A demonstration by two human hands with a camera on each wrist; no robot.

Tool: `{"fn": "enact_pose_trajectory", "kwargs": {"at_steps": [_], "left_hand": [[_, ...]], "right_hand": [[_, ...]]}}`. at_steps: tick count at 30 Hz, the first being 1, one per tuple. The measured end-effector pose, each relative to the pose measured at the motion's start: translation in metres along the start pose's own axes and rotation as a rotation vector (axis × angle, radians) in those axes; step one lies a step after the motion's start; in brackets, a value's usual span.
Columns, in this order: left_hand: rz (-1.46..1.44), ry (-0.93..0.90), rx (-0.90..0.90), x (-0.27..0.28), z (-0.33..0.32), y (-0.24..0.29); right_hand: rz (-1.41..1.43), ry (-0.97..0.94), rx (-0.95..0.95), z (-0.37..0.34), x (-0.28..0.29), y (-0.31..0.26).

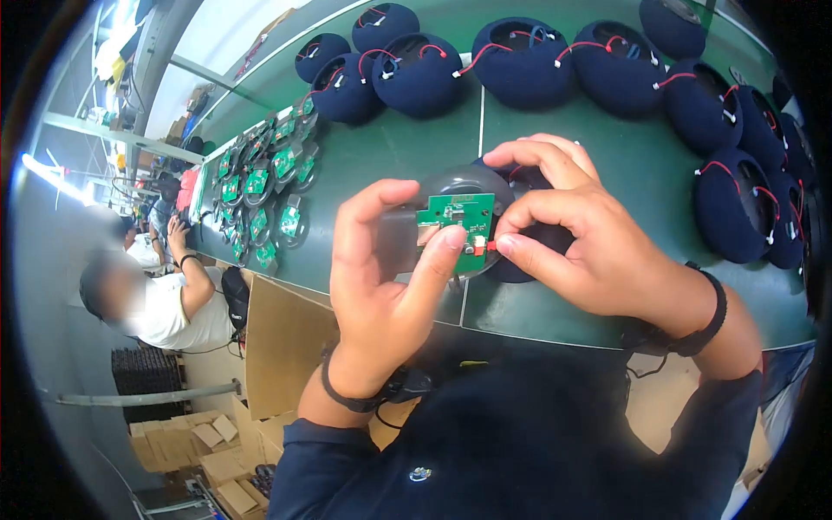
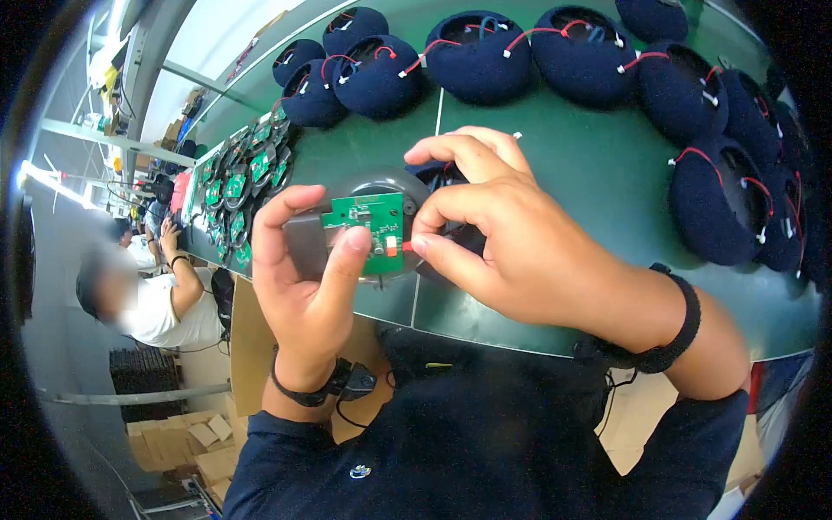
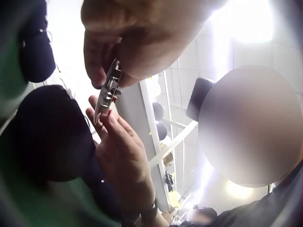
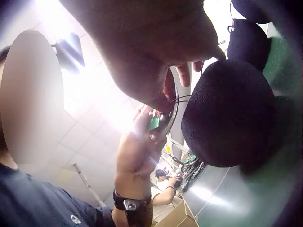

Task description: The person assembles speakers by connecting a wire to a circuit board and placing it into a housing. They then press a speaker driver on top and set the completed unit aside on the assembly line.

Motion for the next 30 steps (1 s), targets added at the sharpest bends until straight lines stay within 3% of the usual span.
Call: {"fn": "enact_pose_trajectory", "kwargs": {"at_steps": [10,23,26,30], "left_hand": [[-0.067,0.084,-0.048,-0.010,0.000,-0.001],[-0.050,0.045,-0.026,-0.018,-0.001,0.001],[0.050,0.101,-0.069,-0.019,-0.001,0.002],[-0.041,0.144,-0.068,-0.022,-0.002,-0.004]], "right_hand": [[0.077,-0.029,0.041,-0.001,0.003,0.007],[0.044,0.048,-0.022,-0.006,0.005,0.005],[0.126,0.068,-0.093,-0.005,0.005,0.007],[0.144,0.110,-0.071,-0.004,0.006,0.014]]}}
Point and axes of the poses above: each hand's wrist, its own z-axis towards the middle knuckle, its own x-axis out of the back of the hand, y = z × x, the point moved 4 cm from there along z, towards the middle knuckle, and after that the axes turned 14 degrees about z, right-handed, at the moved point
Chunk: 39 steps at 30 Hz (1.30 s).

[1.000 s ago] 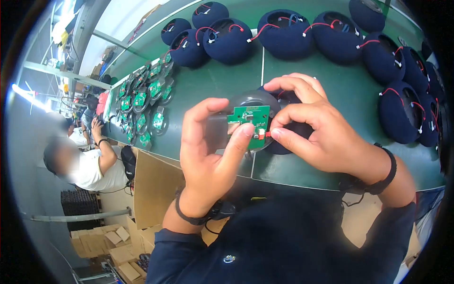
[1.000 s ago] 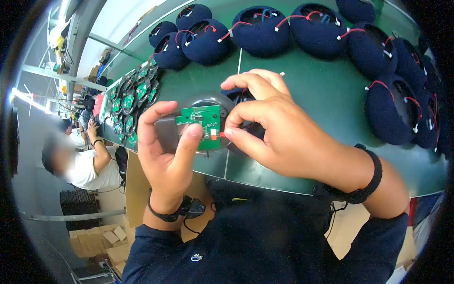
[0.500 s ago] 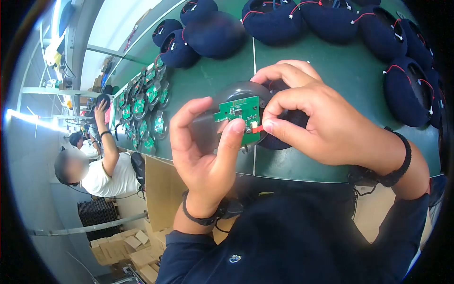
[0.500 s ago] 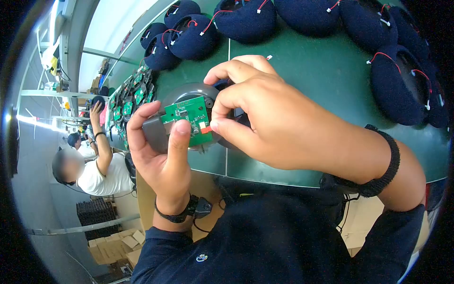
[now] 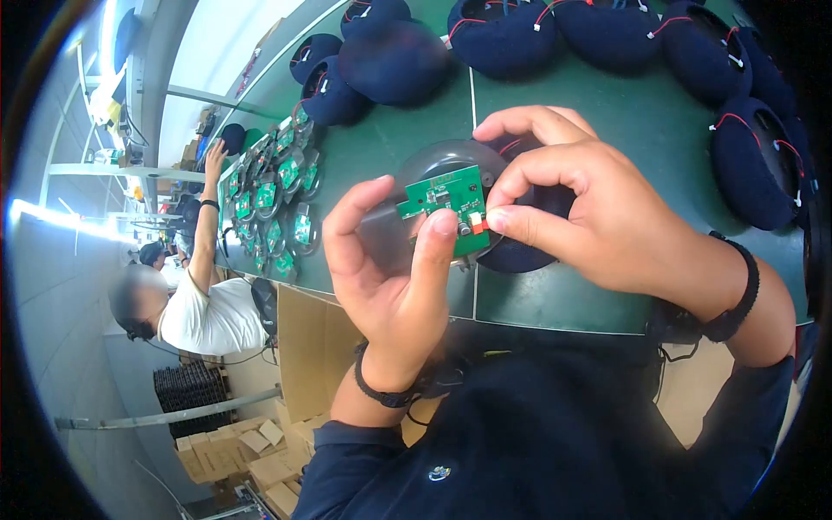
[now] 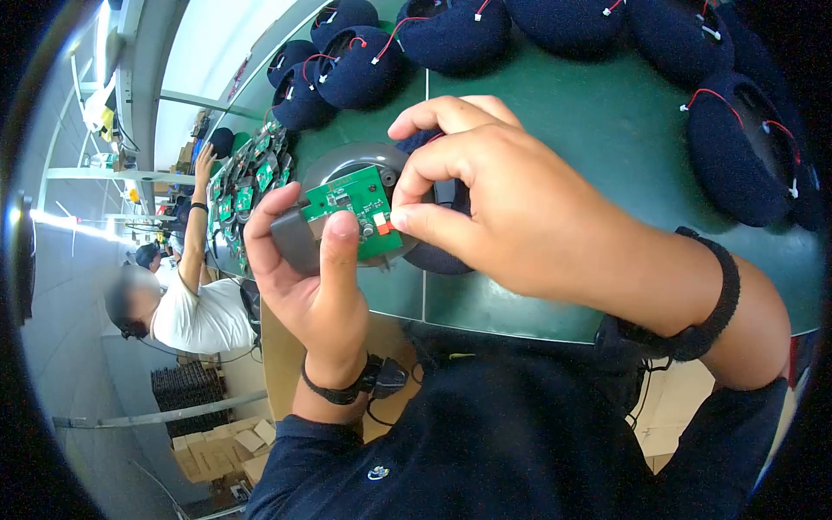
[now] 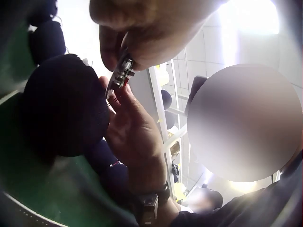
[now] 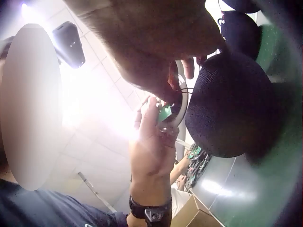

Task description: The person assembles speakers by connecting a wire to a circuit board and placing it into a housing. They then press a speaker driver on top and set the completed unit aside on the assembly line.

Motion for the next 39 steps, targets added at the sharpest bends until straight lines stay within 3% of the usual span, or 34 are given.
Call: {"fn": "enact_pose_trajectory", "kwargs": {"at_steps": [17,20,23,26,28,30,32,34,39], "left_hand": [[-0.108,0.060,0.068,-0.014,-0.007,-0.008],[-0.077,0.111,0.067,-0.013,-0.010,-0.015],[-0.186,0.126,0.142,-0.009,-0.016,-0.022],[-0.221,0.154,0.177,-0.006,-0.025,-0.031],[-0.274,0.133,0.200,-0.005,-0.026,-0.034],[-0.262,0.150,0.179,-0.001,-0.022,-0.037],[-0.329,0.106,0.253,0.001,-0.019,-0.039],[-0.330,0.117,0.278,0.004,-0.016,-0.040],[-0.352,0.069,0.287,0.005,-0.014,-0.035]], "right_hand": [[0.045,-0.039,-0.022,0.005,0.003,0.010],[0.000,-0.047,-0.041,0.007,0.005,0.005],[-0.224,-0.036,0.105,0.018,0.026,-0.011],[-0.291,-0.008,-0.147,0.025,0.052,-0.019],[-0.394,-0.005,-0.155,0.022,0.064,-0.007],[-0.154,-0.281,-0.553,0.025,0.067,0.008],[-0.207,-0.289,-0.497,0.030,0.066,0.011],[0.017,-0.177,-0.317,0.033,0.061,0.008],[0.144,-0.096,-0.198,0.033,0.047,0.005]]}}
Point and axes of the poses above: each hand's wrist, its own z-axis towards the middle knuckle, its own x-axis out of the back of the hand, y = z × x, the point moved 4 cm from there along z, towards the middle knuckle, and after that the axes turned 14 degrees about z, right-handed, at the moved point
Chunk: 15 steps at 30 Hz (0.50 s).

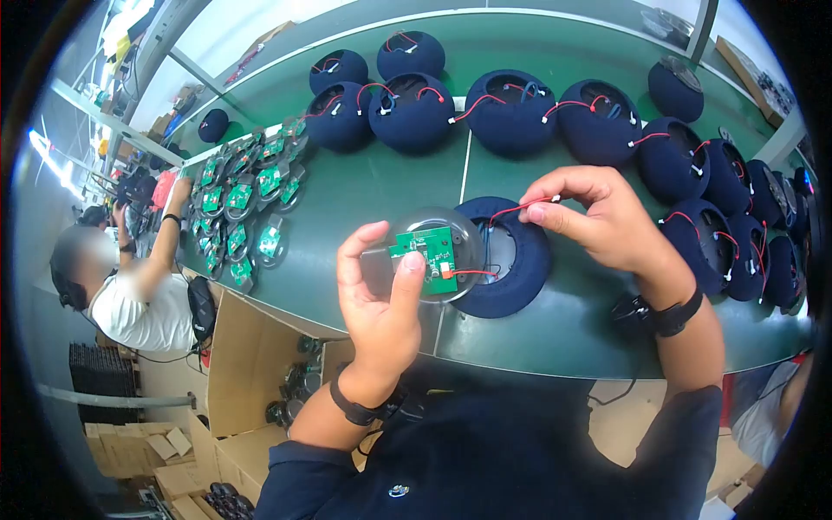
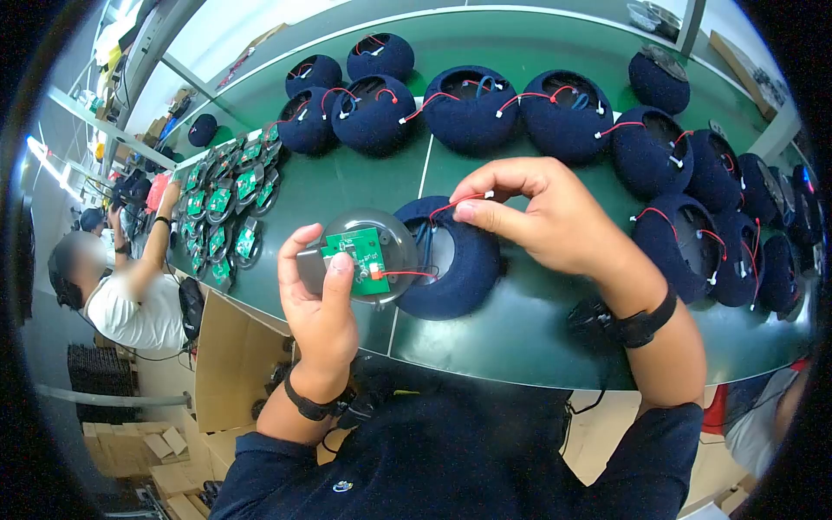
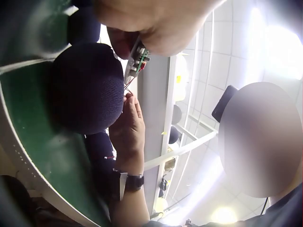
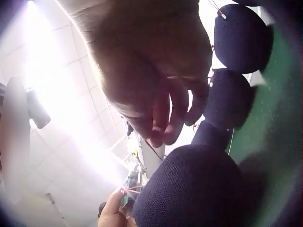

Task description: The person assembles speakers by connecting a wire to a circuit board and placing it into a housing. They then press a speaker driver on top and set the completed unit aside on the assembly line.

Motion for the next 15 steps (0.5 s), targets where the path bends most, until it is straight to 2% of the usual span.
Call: {"fn": "enact_pose_trajectory", "kwargs": {"at_steps": [5,7,10,15], "left_hand": [[-0.006,-0.005,0.015,-0.001,0.000,0.002],[-0.019,-0.008,0.014,-0.001,0.000,0.003],[-0.019,-0.021,0.012,0.000,0.000,0.004],[-0.084,0.004,0.035,-0.005,0.000,0.005]], "right_hand": [[0.195,0.096,-0.017,-0.001,-0.011,0.016],[0.303,0.183,0.048,-0.001,-0.013,0.024],[0.256,0.219,0.110,-0.001,-0.015,0.026],[0.383,0.175,0.157,-0.003,-0.026,0.024]]}}
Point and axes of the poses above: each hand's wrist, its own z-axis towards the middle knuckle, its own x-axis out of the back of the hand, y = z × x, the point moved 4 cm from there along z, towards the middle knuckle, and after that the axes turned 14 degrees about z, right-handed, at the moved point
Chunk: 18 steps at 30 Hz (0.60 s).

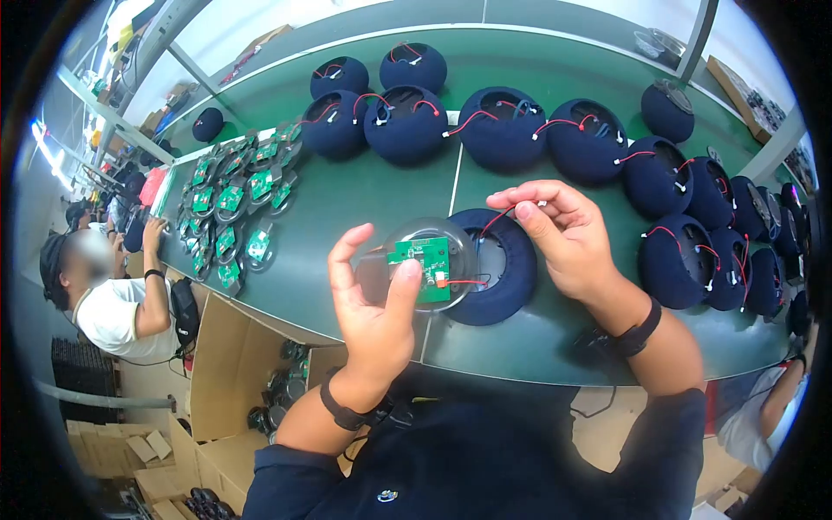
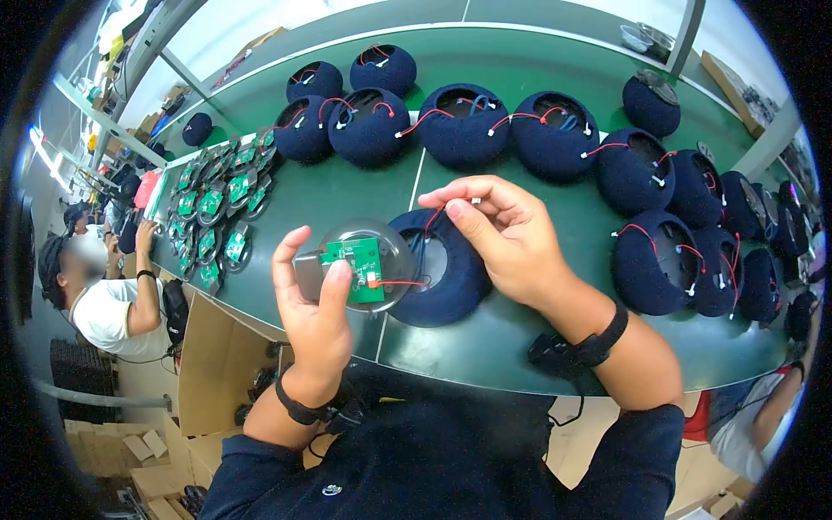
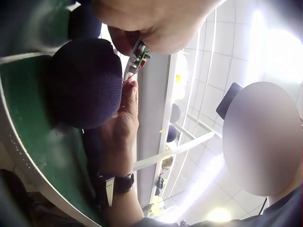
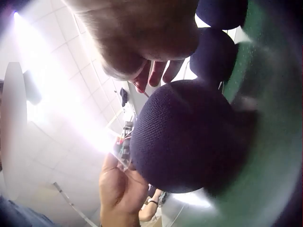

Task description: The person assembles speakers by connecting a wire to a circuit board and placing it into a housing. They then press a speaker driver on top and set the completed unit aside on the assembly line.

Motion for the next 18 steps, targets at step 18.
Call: {"fn": "enact_pose_trajectory", "kwargs": {"at_steps": [18], "left_hand": [[-0.012,-0.105,-0.073,-0.009,0.003,0.007]], "right_hand": [[-0.608,-0.282,-0.036,-0.016,-0.034,-0.033]]}}
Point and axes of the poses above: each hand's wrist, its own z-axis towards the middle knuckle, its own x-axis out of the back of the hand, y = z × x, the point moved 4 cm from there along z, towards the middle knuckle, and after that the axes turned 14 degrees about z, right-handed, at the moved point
